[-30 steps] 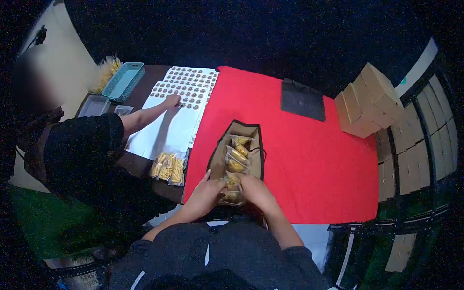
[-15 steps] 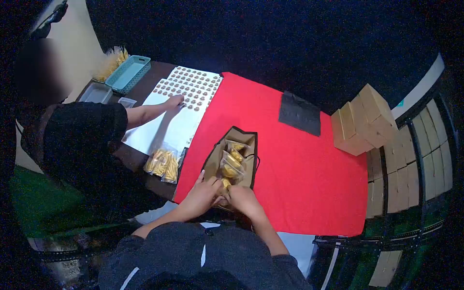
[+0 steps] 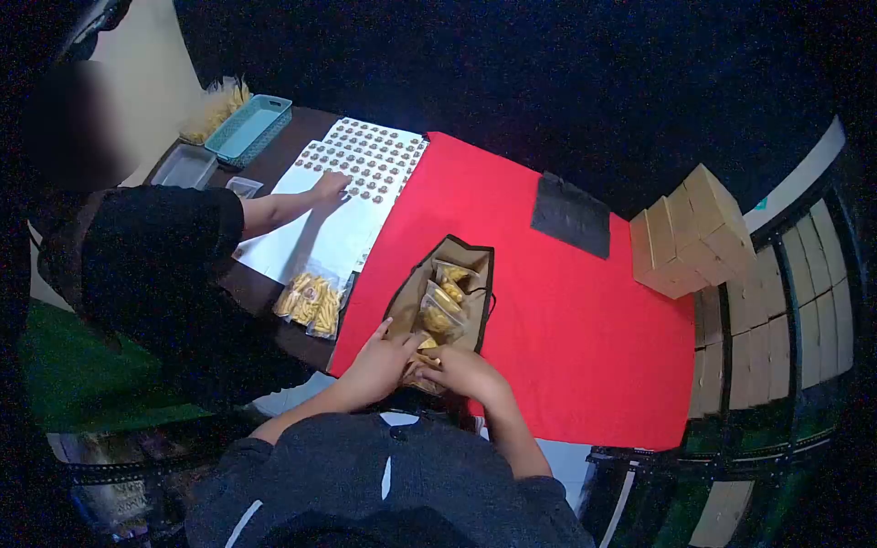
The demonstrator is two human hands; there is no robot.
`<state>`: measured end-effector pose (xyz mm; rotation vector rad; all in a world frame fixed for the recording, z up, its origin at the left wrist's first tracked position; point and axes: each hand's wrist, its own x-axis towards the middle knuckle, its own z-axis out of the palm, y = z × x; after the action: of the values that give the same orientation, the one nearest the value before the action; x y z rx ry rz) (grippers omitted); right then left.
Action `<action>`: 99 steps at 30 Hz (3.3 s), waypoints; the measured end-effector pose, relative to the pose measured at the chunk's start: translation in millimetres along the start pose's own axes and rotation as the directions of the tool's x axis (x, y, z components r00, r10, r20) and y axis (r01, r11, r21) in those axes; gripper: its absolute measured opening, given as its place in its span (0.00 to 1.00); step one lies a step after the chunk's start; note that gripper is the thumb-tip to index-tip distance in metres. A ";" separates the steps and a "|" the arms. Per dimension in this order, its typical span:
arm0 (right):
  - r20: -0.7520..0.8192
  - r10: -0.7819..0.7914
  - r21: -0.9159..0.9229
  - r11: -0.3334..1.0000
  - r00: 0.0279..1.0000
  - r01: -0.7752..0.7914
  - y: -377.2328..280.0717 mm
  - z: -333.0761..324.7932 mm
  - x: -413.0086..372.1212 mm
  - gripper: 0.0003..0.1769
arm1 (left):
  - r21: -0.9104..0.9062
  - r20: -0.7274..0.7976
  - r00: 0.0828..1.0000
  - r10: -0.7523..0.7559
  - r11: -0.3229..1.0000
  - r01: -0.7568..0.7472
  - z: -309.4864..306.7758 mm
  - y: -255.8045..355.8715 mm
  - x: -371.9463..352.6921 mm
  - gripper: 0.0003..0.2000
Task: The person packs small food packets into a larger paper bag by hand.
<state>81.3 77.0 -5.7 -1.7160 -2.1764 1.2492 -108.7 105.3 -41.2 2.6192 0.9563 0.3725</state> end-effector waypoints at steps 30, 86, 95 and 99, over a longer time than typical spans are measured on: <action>-0.181 -0.017 0.199 0.979 0.983 0.053 8.3 5.8 14.5 0.16 | 0.008 0.179 0.983 -0.053 0.999 0.052 -7.9 -1.2 9.1 0.19; -0.157 0.348 0.976 0.199 0.924 0.091 -38.8 250.7 204.3 0.24 | -0.199 -0.413 0.740 -0.531 0.846 0.495 53.8 -119.8 -102.2 0.05; -0.843 -0.022 0.367 0.706 0.537 0.606 -153.5 97.3 91.9 0.33 | -0.835 -0.505 0.541 -0.673 0.540 -0.108 -40.4 -46.7 -67.6 0.06; -0.907 -0.173 0.059 0.850 0.383 0.523 -115.3 63.5 59.4 0.41 | -0.916 -0.323 0.695 -0.642 0.027 -0.401 -75.9 -9.2 -33.3 0.17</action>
<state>-62.2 90.5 3.6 -1.1809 -1.4103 0.3636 -165.2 106.1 20.1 0.8370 0.6131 1.4755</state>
